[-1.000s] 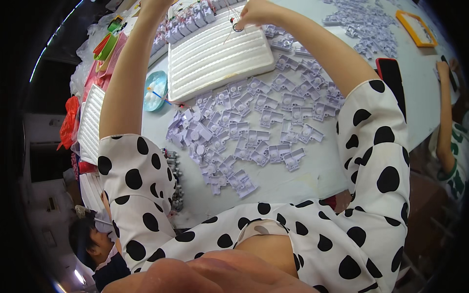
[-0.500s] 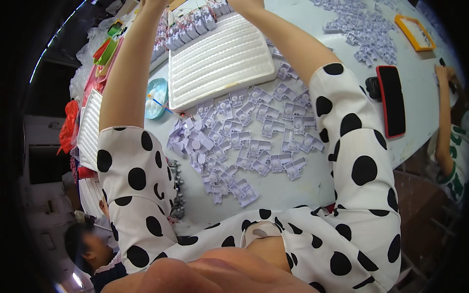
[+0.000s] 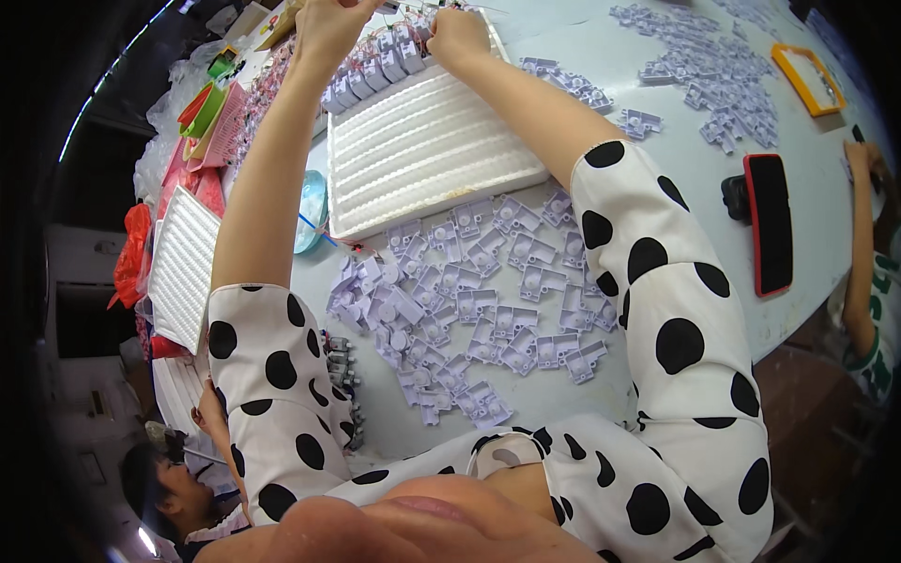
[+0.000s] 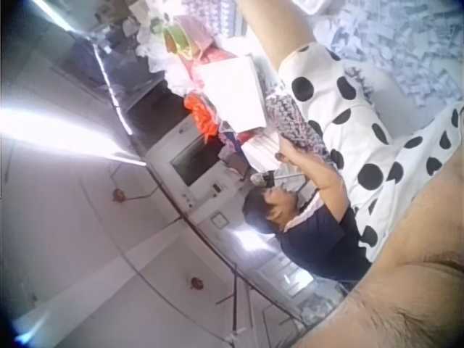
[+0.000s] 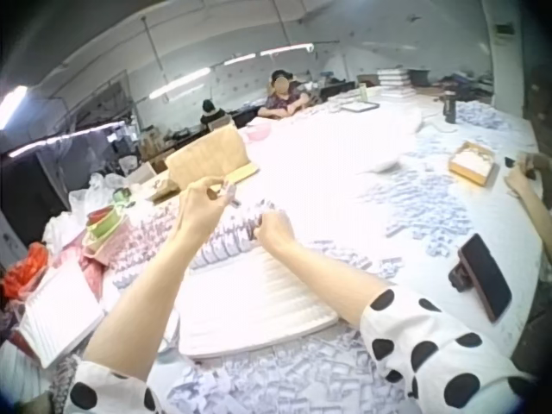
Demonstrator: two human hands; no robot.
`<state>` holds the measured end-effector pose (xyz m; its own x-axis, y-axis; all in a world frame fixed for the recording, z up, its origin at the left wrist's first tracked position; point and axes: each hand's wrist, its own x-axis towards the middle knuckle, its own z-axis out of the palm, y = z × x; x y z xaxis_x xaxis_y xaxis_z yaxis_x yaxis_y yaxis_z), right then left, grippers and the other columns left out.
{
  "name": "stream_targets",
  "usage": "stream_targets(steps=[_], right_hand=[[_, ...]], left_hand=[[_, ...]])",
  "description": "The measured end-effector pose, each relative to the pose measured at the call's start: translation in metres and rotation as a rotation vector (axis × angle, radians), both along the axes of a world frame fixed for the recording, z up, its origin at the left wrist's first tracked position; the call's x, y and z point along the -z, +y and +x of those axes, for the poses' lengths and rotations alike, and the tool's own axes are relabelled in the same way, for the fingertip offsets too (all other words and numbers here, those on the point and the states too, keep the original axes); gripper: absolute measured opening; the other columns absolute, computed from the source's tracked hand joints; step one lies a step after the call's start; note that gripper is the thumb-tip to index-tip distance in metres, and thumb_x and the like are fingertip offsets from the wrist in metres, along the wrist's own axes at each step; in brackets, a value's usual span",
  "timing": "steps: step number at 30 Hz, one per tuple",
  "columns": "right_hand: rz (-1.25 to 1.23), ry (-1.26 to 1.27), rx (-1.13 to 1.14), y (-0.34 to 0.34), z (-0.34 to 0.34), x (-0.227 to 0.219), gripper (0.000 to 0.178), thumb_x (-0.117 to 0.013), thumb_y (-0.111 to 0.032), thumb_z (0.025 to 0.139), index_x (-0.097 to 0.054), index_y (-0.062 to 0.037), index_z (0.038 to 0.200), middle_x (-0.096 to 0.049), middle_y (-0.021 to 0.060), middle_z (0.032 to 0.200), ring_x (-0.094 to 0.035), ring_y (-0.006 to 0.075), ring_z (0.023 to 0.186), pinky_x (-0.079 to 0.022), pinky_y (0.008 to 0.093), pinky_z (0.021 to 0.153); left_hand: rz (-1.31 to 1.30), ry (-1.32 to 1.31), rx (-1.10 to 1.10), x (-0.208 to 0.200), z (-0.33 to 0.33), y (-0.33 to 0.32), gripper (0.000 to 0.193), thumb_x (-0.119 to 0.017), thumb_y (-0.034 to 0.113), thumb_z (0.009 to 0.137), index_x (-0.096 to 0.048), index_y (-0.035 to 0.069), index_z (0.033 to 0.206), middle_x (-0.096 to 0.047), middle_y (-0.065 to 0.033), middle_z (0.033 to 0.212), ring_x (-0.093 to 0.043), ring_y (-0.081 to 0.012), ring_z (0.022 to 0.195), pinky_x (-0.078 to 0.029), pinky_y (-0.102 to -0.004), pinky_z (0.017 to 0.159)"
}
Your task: The person assembles components by hand, inserting small wired motors into plastic housing units and arranging the assembled units on a tray.
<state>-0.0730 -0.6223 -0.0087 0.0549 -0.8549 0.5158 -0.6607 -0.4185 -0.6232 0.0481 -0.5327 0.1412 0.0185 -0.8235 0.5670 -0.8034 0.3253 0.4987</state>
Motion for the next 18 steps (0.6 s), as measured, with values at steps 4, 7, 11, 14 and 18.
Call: stream_targets(steps=[4, 7, 11, 14, 18], right_hand=[[-0.122, 0.062, -0.013, -0.006, -0.008, 0.010, 0.016, -0.075, -0.021, 0.077, -0.076, -0.0105, 0.089, -0.074, 0.0125, 0.085, -0.072, 0.0320, 0.085, -0.056, 0.0431, 0.079], [-0.171, 0.085, -0.081, -0.008, 0.001, 0.010, 0.014, -0.071, -0.019, 0.079, -0.075, -0.0084, 0.087, -0.073, 0.0145, 0.084, -0.071, 0.0345, 0.084, -0.056, 0.0451, 0.078], [-0.226, 0.183, -0.030, -0.014, 0.005, 0.012, 0.010, -0.068, -0.013, 0.076, -0.074, -0.0056, 0.076, -0.072, 0.0171, 0.081, -0.071, 0.0346, 0.084, -0.055, 0.0464, 0.077], [-0.142, 0.250, -0.097, -0.013, -0.001, 0.011, 0.011, -0.067, -0.016, 0.080, -0.074, -0.0066, 0.082, -0.072, 0.0158, 0.085, -0.070, 0.0335, 0.087, -0.054, 0.0453, 0.079], [-0.159, 0.266, -0.117, -0.007, -0.005, 0.011, 0.014, -0.065, -0.016, 0.084, -0.074, -0.0054, 0.087, -0.071, 0.0187, 0.083, -0.070, 0.0375, 0.082, -0.054, 0.0478, 0.077]], left_hand=[[0.006, 0.009, 0.004, 0.014, -0.001, -0.006, 0.034, -0.075, 0.026, 0.089, -0.074, -0.002, 0.108, -0.074, -0.0143, 0.074, -0.068, -0.0142, 0.065, -0.052, -0.0301, 0.063], [0.000, -0.004, -0.003, 0.020, 0.003, -0.005, 0.034, -0.075, 0.026, 0.089, -0.074, -0.002, 0.108, -0.074, -0.0143, 0.074, -0.068, -0.0149, 0.065, -0.053, -0.0308, 0.063], [-0.031, -0.018, 0.012, 0.022, -0.004, -0.010, 0.035, -0.075, 0.026, 0.088, -0.074, -0.002, 0.108, -0.074, -0.0143, 0.074, -0.069, -0.0158, 0.065, -0.053, -0.0317, 0.064], [-0.068, -0.049, 0.014, 0.014, -0.004, -0.012, 0.035, -0.075, 0.026, 0.088, -0.074, -0.002, 0.108, -0.074, -0.0144, 0.074, -0.069, -0.0166, 0.066, -0.053, -0.0324, 0.065], [-0.051, -0.077, -0.014, 0.016, -0.006, -0.008, 0.034, -0.076, 0.027, 0.088, -0.075, -0.001, 0.108, -0.074, -0.0157, 0.075, -0.070, -0.0193, 0.067, -0.054, -0.0337, 0.066]])
